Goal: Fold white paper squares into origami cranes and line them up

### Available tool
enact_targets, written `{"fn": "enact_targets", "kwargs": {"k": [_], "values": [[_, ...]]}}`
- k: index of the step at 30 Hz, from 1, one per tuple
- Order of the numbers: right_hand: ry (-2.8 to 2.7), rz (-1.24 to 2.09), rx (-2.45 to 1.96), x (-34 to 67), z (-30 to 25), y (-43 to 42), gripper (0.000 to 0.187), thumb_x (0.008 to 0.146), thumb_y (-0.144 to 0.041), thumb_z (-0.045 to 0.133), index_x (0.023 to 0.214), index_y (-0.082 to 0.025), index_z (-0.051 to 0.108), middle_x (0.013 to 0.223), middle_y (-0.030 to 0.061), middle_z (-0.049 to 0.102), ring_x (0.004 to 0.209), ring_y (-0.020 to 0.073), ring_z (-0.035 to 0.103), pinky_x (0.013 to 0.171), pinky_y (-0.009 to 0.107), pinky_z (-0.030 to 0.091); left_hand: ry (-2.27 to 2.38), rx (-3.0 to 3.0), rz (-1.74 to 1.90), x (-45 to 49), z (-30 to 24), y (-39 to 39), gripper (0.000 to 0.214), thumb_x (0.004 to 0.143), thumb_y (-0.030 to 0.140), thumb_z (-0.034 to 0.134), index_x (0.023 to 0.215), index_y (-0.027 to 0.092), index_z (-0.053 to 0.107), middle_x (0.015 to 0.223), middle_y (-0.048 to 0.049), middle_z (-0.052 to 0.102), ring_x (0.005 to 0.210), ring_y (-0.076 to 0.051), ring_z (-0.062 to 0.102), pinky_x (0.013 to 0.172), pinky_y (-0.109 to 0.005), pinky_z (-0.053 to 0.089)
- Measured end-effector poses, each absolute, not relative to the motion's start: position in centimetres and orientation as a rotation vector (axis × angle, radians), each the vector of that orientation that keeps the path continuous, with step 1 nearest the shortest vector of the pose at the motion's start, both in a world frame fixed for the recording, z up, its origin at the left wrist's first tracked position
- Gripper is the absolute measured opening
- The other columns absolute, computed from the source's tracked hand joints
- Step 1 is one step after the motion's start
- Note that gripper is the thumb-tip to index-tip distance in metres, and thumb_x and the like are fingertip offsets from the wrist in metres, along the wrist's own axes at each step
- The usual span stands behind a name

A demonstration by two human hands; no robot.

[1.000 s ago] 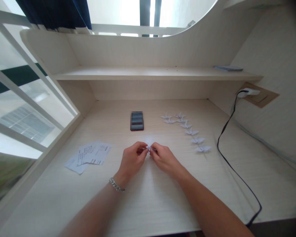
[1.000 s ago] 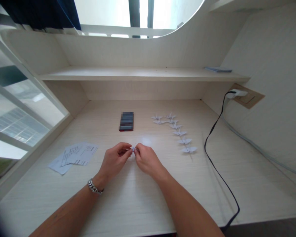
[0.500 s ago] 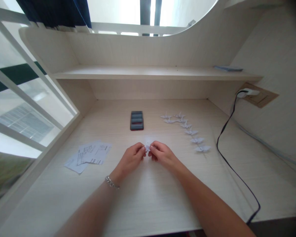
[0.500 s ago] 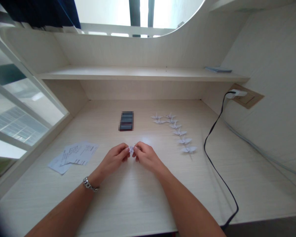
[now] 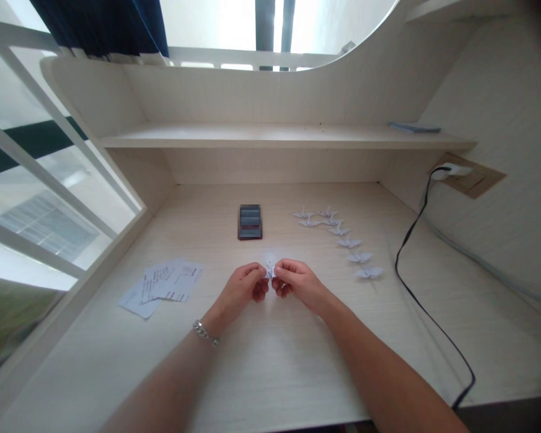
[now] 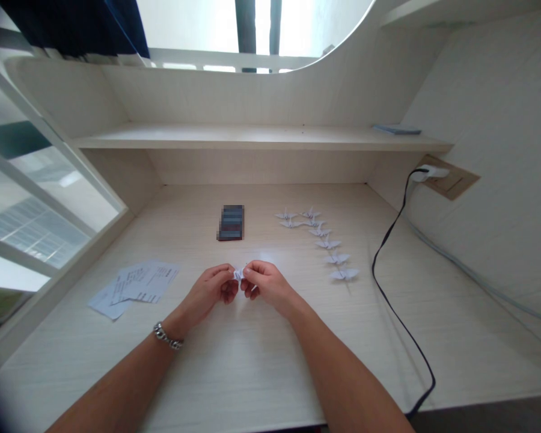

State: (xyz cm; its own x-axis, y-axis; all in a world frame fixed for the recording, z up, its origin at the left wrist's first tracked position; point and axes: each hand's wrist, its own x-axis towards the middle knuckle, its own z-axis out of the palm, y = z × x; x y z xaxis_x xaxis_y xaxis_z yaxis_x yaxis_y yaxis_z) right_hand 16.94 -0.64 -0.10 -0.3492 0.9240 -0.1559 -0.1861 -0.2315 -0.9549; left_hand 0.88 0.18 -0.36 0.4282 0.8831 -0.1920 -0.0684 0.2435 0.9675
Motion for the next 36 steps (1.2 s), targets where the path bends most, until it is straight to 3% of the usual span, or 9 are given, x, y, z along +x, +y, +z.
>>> {"fn": "enact_targets", "kwargs": {"k": [10,19,23,36], "values": [[-1.287,1.681,-1.116,17.1,-0.1,-0.6,0.024,0.075,-0.039,0.057,0.069,-0.016,0.053,0.06,-0.0007,0.057,0.047,0.0082,0.051,0.045,0.02,0.037,0.964,1.35,0.797,0.9,-0.6,0.2,0.024,0.08,0.03,0.048,0.062,0.014,0.052,0.053,0.0016,0.05,0.046,-0.008,0.044,0.046,-0.022,0.031],[-0.861,1.96,-0.702,16.9,0.5,-1.0,0.016,0.077,-0.029,0.059,0.073,-0.014,0.054,0.059,-0.0009,0.054,0.047,0.0072,0.05,0.042,0.017,0.034,0.685,0.857,0.865,1.3,0.8,-0.7,0.017,0.079,0.029,0.055,0.074,0.013,0.055,0.065,-0.0011,0.052,0.057,-0.008,0.048,0.051,-0.02,0.034],[-0.717,1.99,-0.599,16.5,0.4,-1.0,0.015,0.076,-0.026,0.06,0.071,-0.014,0.054,0.057,-0.0015,0.052,0.047,0.0065,0.049,0.043,0.016,0.035,0.613,0.759,0.912,1.7,1.0,-1.0,0.019,0.079,0.029,0.056,0.07,0.013,0.053,0.069,-0.0029,0.053,0.061,-0.009,0.051,0.055,-0.022,0.038],[-0.739,1.936,-0.645,16.2,0.5,-1.0,0.018,0.074,-0.032,0.061,0.071,-0.015,0.055,0.055,-0.0016,0.051,0.047,0.0084,0.047,0.043,0.019,0.036,0.63,0.79,0.932,1.8,0.9,-1.0,0.023,0.079,0.035,0.056,0.068,0.014,0.05,0.068,-0.0012,0.051,0.058,-0.009,0.047,0.054,-0.022,0.036]]}}
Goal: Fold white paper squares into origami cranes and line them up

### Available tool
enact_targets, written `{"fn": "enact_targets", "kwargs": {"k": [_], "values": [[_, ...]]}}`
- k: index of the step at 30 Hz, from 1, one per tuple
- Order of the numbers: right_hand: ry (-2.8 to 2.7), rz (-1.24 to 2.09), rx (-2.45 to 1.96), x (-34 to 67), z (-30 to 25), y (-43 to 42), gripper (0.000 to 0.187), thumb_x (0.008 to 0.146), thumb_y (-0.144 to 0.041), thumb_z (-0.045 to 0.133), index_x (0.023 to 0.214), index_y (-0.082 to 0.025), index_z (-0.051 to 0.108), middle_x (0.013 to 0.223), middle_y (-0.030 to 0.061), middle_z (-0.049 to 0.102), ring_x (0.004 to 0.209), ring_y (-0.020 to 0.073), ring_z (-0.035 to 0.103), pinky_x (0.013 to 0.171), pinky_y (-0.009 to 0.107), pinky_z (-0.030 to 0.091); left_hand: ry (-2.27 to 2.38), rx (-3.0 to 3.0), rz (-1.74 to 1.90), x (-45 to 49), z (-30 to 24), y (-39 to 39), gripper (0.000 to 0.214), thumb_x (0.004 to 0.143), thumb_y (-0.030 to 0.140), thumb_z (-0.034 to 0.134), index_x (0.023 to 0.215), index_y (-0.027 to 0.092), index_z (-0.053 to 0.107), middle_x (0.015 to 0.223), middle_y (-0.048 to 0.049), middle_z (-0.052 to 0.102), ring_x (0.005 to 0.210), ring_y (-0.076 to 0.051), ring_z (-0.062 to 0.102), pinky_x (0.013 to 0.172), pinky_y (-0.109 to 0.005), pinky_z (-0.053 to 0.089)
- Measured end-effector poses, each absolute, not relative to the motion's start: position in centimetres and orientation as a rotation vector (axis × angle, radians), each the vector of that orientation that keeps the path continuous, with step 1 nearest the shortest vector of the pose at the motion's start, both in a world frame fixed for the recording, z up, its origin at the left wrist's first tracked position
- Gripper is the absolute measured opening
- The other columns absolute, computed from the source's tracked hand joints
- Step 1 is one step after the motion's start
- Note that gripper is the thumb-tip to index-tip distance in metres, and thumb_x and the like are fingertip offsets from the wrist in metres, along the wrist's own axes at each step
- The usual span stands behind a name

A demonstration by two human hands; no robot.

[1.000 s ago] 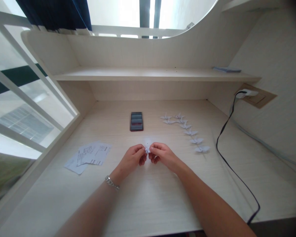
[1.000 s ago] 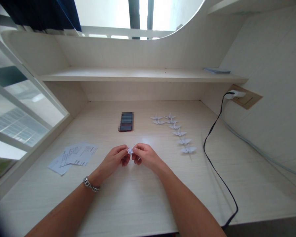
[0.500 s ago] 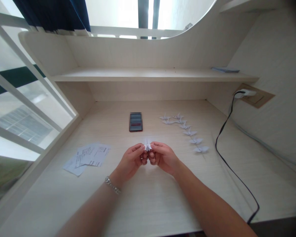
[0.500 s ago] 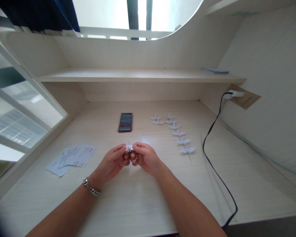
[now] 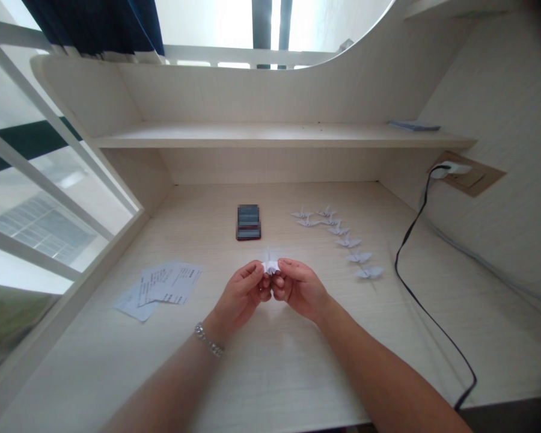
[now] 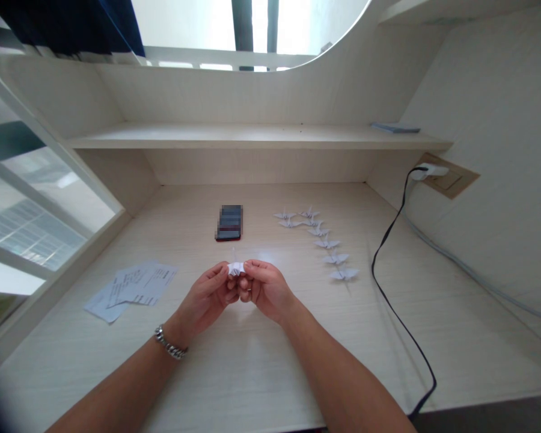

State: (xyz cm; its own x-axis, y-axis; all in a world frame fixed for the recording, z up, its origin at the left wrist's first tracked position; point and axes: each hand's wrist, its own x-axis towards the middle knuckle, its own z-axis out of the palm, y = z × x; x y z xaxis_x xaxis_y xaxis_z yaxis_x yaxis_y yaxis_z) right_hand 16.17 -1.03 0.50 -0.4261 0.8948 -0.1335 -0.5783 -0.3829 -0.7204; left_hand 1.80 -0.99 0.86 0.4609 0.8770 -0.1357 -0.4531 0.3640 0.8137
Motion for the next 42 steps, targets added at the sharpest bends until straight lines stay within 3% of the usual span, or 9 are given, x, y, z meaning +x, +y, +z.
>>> {"fn": "enact_targets", "kwargs": {"k": [6,19,35,42], "values": [[-0.916,1.847,-0.789,16.8,0.2,-0.8,0.021,0.074,-0.034,0.06,0.068,-0.015,0.053,0.054,-0.001,0.052,0.045,0.0086,0.046,0.041,0.019,0.032,0.747,1.017,0.9,1.3,0.1,-0.3,0.022,0.078,0.03,0.057,0.066,0.013,0.053,0.057,0.0015,0.047,0.052,-0.007,0.041,0.05,-0.021,0.031],[-0.737,2.015,-0.624,17.0,0.7,-0.9,0.021,0.073,-0.032,0.064,0.069,-0.014,0.054,0.057,0.0005,0.057,0.047,0.0084,0.051,0.044,0.019,0.036,0.616,0.855,0.943,1.6,1.0,-1.0,0.02,0.079,0.031,0.057,0.07,0.014,0.052,0.063,0.0003,0.049,0.058,-0.009,0.046,0.055,-0.023,0.034],[-0.655,1.767,-0.766,17.6,0.1,-0.1,0.027,0.069,-0.036,0.068,0.064,-0.015,0.052,0.055,-0.0007,0.056,0.047,0.0078,0.048,0.044,0.019,0.037,0.678,0.889,0.987,1.1,1.0,-0.6,0.022,0.076,0.033,0.059,0.068,0.015,0.05,0.062,0.001,0.049,0.055,-0.008,0.044,0.053,-0.022,0.033],[-0.832,1.558,-0.94,17.6,0.1,0.1,0.038,0.07,-0.053,0.06,0.066,-0.016,0.054,0.059,0.0007,0.056,0.045,0.0084,0.046,0.04,0.02,0.032,0.902,1.152,1.04,1.1,0.7,-0.1,0.025,0.077,0.037,0.057,0.067,0.014,0.055,0.056,0.002,0.048,0.05,-0.008,0.041,0.05,-0.022,0.031]]}}
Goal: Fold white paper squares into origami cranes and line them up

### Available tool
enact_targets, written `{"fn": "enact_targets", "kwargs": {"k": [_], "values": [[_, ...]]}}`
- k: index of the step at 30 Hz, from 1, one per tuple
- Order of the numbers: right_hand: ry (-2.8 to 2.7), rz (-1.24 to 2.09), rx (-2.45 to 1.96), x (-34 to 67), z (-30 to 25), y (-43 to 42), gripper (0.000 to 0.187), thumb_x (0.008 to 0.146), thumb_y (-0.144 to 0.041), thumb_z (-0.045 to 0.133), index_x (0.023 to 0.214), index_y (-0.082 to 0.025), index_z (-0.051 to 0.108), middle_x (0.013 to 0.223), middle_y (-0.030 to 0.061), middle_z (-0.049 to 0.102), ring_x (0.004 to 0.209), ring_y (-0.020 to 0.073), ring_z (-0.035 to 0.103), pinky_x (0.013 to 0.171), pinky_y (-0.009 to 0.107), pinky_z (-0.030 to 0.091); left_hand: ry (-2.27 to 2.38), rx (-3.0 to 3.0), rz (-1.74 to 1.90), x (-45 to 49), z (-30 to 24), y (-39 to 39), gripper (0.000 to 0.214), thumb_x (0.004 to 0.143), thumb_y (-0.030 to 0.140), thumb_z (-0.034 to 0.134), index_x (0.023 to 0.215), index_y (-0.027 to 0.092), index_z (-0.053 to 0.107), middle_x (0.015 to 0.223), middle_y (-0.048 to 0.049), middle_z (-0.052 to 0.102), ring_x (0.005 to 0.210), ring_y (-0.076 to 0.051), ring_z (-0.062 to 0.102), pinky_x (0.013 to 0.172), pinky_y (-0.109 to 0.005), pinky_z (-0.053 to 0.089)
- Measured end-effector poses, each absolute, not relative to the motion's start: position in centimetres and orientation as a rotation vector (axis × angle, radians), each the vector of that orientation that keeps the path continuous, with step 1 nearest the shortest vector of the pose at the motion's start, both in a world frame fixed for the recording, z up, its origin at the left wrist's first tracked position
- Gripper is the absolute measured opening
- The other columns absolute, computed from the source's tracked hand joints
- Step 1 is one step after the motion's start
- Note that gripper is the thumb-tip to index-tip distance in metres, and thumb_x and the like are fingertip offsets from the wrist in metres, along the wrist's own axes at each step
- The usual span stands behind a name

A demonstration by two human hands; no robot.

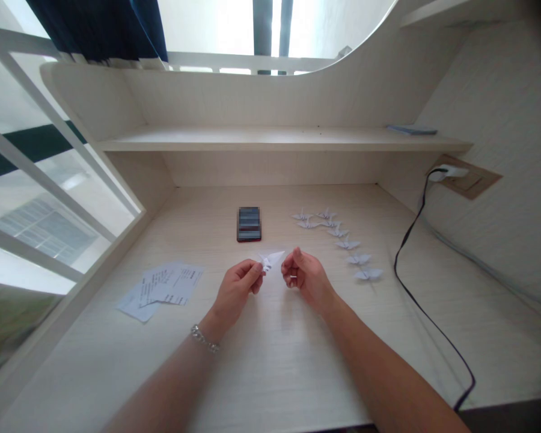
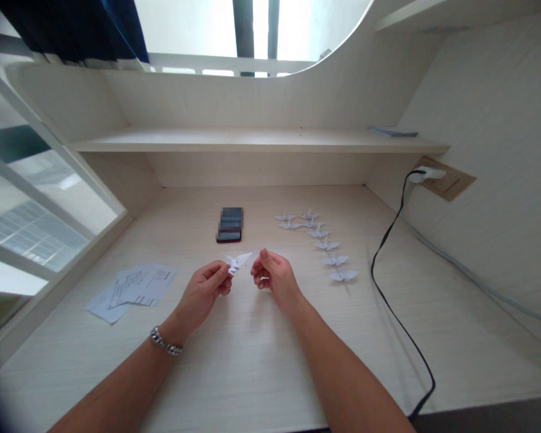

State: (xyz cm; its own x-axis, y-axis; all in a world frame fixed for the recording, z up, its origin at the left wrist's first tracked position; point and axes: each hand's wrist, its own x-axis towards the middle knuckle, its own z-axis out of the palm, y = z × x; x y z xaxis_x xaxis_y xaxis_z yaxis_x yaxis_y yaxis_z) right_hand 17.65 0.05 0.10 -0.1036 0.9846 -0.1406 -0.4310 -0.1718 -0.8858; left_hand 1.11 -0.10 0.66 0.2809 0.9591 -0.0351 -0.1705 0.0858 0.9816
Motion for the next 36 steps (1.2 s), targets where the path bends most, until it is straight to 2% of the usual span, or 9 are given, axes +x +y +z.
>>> {"fn": "enact_targets", "kwargs": {"k": [4,10,23,28,32,36], "values": [[-0.984,1.473,-0.999,16.5,-0.3,-0.4,0.031,0.069,-0.045,0.064,0.065,-0.016,0.054,0.059,-0.0005,0.056,0.044,0.0078,0.045,0.04,0.021,0.031,0.936,1.268,0.98,1.4,0.2,0.0,0.027,0.076,0.039,0.056,0.069,0.014,0.058,0.057,0.0015,0.051,0.05,-0.008,0.043,0.049,-0.022,0.03],[-0.833,1.5,-0.982,16.3,-0.6,-0.2,0.028,0.07,-0.04,0.065,0.063,-0.016,0.053,0.056,-0.0013,0.054,0.045,0.0073,0.044,0.042,0.02,0.03,1.002,1.108,1.0,1.3,-0.3,0.1,0.026,0.072,0.038,0.062,0.066,0.013,0.058,0.059,0.001,0.052,0.051,-0.007,0.043,0.05,-0.022,0.031],[-0.6,1.656,-0.795,16.2,0.0,-0.3,0.022,0.068,-0.033,0.069,0.067,-0.016,0.055,0.056,-0.0026,0.053,0.047,0.0065,0.045,0.042,0.018,0.032,0.587,0.786,1.066,1.5,0.6,-0.4,0.025,0.081,0.031,0.053,0.063,0.015,0.047,0.062,0.0021,0.047,0.057,-0.008,0.047,0.056,-0.024,0.038],[-0.623,1.572,-0.838,17.1,-0.2,0.1,0.022,0.069,-0.034,0.067,0.067,-0.016,0.055,0.055,-0.0026,0.053,0.045,0.0065,0.044,0.041,0.018,0.031,0.669,0.844,1.131,1.0,0.6,-0.1,0.026,0.081,0.033,0.053,0.063,0.014,0.05,0.065,0.0008,0.048,0.057,-0.008,0.046,0.054,-0.022,0.038],[-0.722,1.523,-0.916,16.9,-0.4,0.1,0.026,0.069,-0.038,0.066,0.065,-0.016,0.054,0.055,-0.0021,0.053,0.045,0.0069,0.043,0.042,0.019,0.03,0.782,0.96,1.114,1.2,0.2,0.0,0.025,0.08,0.038,0.052,0.073,0.014,0.054,0.067,0.0002,0.051,0.055,-0.008,0.046,0.052,-0.022,0.036],[-0.792,1.513,-0.944,16.6,-0.4,-0.1,0.028,0.068,-0.04,0.067,0.063,-0.015,0.054,0.055,-0.0016,0.054,0.046,0.0074,0.043,0.043,0.02,0.03,0.877,1.036,1.092,1.5,-0.1,0.0,0.018,0.076,0.032,0.059,0.073,0.015,0.055,0.066,0.0007,0.052,0.055,-0.007,0.046,0.052,-0.021,0.035]]}}
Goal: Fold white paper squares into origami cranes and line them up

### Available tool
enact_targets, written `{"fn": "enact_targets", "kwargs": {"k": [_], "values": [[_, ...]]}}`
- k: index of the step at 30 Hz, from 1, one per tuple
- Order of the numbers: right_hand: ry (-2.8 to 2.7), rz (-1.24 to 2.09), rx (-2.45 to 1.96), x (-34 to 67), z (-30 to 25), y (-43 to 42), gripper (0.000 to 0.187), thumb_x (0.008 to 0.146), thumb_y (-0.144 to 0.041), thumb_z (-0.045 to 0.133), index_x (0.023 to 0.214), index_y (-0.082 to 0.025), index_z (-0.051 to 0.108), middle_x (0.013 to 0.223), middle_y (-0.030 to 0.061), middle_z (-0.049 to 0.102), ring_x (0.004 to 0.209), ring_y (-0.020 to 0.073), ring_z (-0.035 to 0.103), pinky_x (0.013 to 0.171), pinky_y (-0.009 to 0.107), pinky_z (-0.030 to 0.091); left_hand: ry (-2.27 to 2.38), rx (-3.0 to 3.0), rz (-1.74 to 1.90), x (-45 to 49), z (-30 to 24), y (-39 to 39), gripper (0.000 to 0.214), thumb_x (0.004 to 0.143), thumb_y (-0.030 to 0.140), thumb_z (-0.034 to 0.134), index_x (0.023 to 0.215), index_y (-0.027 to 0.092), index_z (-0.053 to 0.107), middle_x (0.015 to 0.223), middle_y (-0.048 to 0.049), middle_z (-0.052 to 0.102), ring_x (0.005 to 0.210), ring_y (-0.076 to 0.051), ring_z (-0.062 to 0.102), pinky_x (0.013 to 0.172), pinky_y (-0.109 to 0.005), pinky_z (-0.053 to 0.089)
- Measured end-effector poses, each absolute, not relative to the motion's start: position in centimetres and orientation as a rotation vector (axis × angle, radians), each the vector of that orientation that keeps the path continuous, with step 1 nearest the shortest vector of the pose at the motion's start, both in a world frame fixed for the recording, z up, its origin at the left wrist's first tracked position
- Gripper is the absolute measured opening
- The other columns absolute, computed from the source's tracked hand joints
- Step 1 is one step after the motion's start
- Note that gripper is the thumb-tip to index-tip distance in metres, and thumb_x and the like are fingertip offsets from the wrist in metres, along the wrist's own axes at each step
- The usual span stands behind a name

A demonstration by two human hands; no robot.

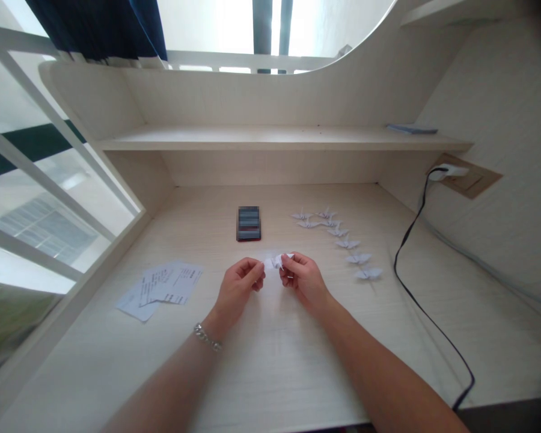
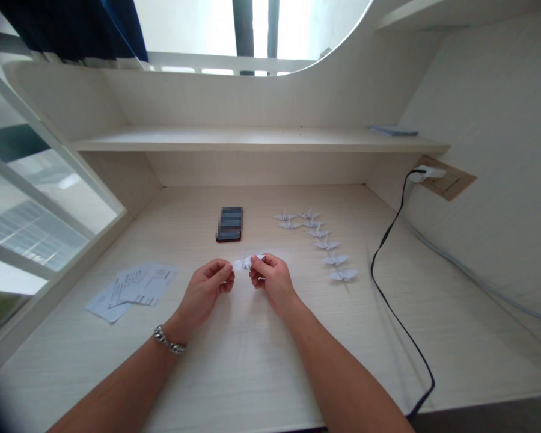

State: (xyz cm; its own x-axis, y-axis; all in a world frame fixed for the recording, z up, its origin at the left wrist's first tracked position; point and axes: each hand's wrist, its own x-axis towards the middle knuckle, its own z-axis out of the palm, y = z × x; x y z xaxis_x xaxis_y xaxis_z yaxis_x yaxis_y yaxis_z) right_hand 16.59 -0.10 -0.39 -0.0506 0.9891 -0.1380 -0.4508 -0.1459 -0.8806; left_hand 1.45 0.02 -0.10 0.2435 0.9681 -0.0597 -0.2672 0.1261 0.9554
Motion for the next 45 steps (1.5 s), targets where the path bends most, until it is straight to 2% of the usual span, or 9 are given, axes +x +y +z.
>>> {"fn": "enact_targets", "kwargs": {"k": [8,14,19,26,35,45], "values": [[-0.801,1.497,-1.015,16.9,-0.7,0.4,0.031,0.068,-0.045,0.065,0.065,-0.016,0.054,0.057,-0.002,0.054,0.045,0.0068,0.042,0.042,0.02,0.03,0.901,0.952,1.097,1.5,-0.2,0.1,0.021,0.074,0.033,0.061,0.068,0.014,0.054,0.063,0.0015,0.051,0.055,-0.007,0.047,0.053,-0.021,0.037],[-1.053,0.981,-1.247,17.0,-0.6,0.3,0.033,0.074,-0.048,0.056,0.066,-0.016,0.053,0.059,-0.0005,0.055,0.046,0.0091,0.045,0.044,0.022,0.034,0.982,0.959,1.148,1.5,-0.5,0.3,0.023,0.073,0.035,0.062,0.069,0.014,0.055,0.062,0.0019,0.051,0.052,-0.006,0.045,0.05,-0.02,0.035],[-1.355,0.643,-1.339,16.3,0.0,-0.8,0.026,0.071,-0.042,0.061,0.079,-0.018,0.057,0.065,-0.0004,0.058,0.056,0.0115,0.051,0.053,0.023,0.041,1.006,1.001,1.161,1.6,-0.7,0.4,0.024,0.072,0.036,0.062,0.069,0.013,0.056,0.062,0.0013,0.052,0.052,-0.006,0.045,0.049,-0.02,0.035],[-1.478,0.563,-1.396,16.0,-0.1,-0.8,0.018,0.08,-0.034,0.051,0.079,-0.018,0.057,0.069,0.0002,0.062,0.058,0.0119,0.055,0.054,0.022,0.041,0.997,1.058,1.114,1.5,-1.1,0.5,0.022,0.071,0.035,0.063,0.074,0.014,0.059,0.065,0.0002,0.054,0.053,-0.007,0.046,0.049,-0.02,0.035],[-1.436,0.376,-1.53,17.1,-0.8,0.0,0.019,0.081,-0.034,0.048,0.075,-0.019,0.057,0.068,0.0008,0.063,0.059,0.0139,0.056,0.06,0.024,0.04,1.037,1.141,1.049,1.4,-0.9,0.4,0.023,0.071,0.036,0.062,0.074,0.014,0.059,0.066,-0.001,0.057,0.055,-0.008,0.049,0.051,-0.021,0.038],[-1.187,0.267,-1.968,20.4,-1.7,3.3,0.022,0.08,-0.035,0.045,0.082,-0.021,0.061,0.075,0.0036,0.067,0.069,0.0175,0.059,0.064,0.027,0.04,1.062,1.194,0.993,1.5,-0.6,0.4,0.024,0.071,0.038,0.061,0.076,0.015,0.059,0.063,-0.0004,0.058,0.052,-0.01,0.05,0.05,-0.022,0.038]]}}
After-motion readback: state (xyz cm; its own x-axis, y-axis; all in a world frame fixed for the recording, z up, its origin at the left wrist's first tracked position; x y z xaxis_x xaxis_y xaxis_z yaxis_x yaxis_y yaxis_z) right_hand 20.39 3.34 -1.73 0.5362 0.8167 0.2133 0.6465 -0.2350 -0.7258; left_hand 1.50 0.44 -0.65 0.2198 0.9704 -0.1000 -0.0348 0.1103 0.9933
